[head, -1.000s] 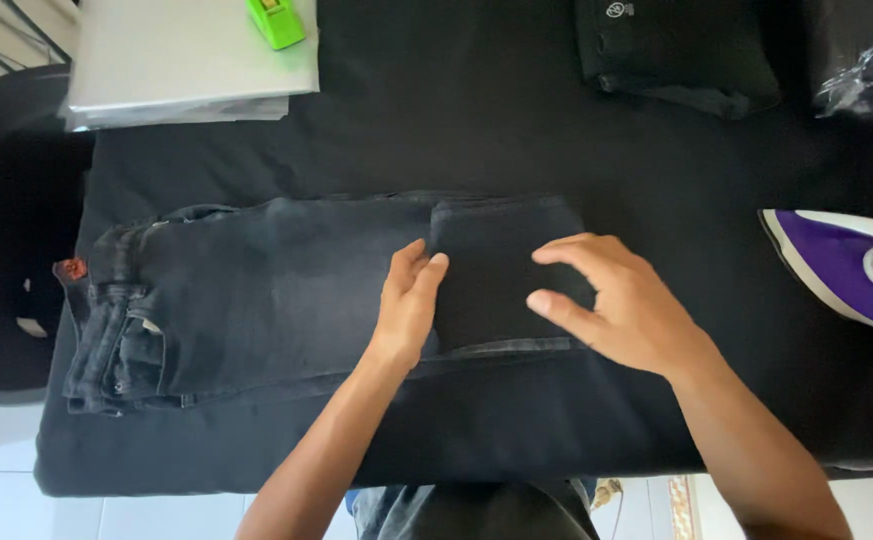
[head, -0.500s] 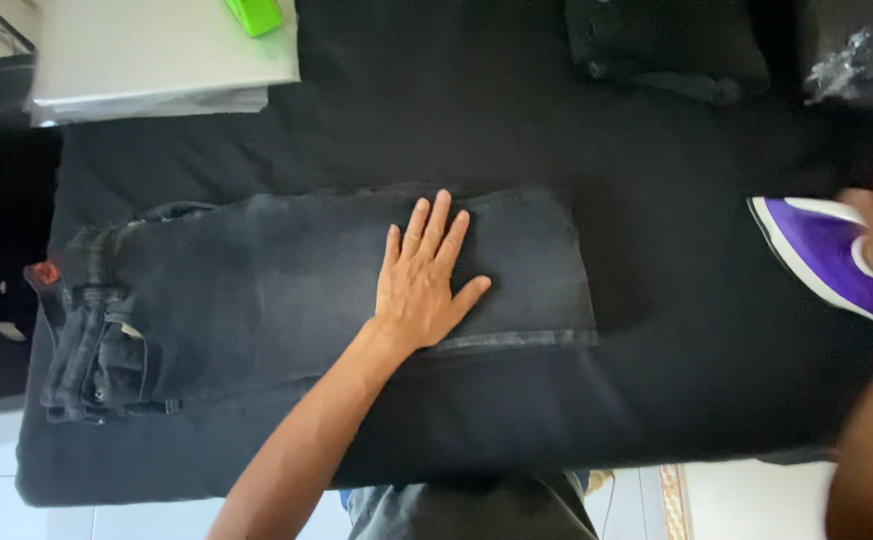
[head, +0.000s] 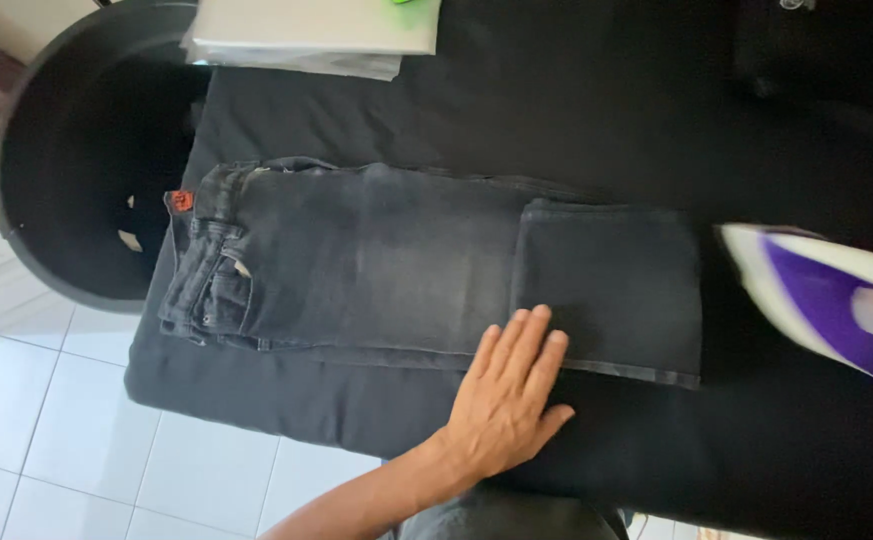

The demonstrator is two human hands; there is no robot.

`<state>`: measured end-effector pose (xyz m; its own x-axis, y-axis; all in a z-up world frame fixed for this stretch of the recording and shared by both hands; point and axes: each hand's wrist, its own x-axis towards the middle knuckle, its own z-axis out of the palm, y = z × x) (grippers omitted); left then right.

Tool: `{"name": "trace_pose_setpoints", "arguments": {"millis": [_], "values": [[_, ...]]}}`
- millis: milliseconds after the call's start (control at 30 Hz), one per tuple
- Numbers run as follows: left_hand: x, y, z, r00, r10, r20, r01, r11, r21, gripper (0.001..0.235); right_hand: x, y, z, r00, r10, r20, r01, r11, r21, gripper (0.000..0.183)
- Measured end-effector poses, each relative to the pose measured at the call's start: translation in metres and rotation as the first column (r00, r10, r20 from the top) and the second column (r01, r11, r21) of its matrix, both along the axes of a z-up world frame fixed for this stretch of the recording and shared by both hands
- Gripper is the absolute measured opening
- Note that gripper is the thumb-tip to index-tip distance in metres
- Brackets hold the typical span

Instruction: The recorder irons a pair of black jeans on a flat surface and then folds them.

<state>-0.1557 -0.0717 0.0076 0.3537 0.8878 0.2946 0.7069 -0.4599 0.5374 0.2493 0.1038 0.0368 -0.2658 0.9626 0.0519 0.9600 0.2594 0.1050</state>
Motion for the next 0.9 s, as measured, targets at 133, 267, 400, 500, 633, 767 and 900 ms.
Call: {"name": "trace_pose_setpoints", "arguments": {"millis": [133, 267, 400, 500, 633, 767, 900], "values": [[0.002, -0.009, -0.010, 0.994, 0.107, -0.031, -0.107, 0.994, -0.014, 0.085, -0.136, -0.024, 0.071, 0.999, 0.012, 0.052, -0.010, 0.999, -0.036, 0.063], [0.000, -0.007, -0.016, 0.986, 0.143, -0.084, -0.147, 0.988, -0.037, 0.085, -0.190, 0.000, 0.074, 0.889, 0.382, 0.252, -0.382, 0.923, -0.052, 0.073], [-0.004, -0.008, -0.016, 0.982, 0.154, -0.114, -0.159, 0.987, -0.035, 0.082, -0.197, 0.017, 0.086, 0.828, 0.338, 0.447, -0.256, 0.938, -0.235, 0.076], [-0.005, -0.008, -0.015, 0.988, 0.131, -0.085, -0.135, 0.990, -0.040, 0.081, -0.206, 0.013, 0.104, 0.852, 0.150, 0.501, 0.025, 0.946, -0.324, 0.075], [-0.003, -0.009, -0.017, 0.992, 0.101, -0.073, -0.107, 0.990, -0.089, 0.082, -0.201, 0.007, 0.077, 0.916, 0.259, 0.307, -0.209, 0.960, -0.187, 0.075], [-0.005, -0.010, -0.015, 0.988, 0.131, -0.082, -0.134, 0.991, -0.030, 0.080, -0.225, 0.012, 0.078, 0.877, 0.373, 0.302, -0.364, 0.927, -0.088, 0.080], [-0.010, -0.015, -0.015, 0.981, 0.189, -0.054, -0.187, 0.982, 0.026, 0.068, -0.237, 0.001, 0.103, 0.934, 0.269, 0.236, -0.223, 0.953, -0.205, 0.075]]}}
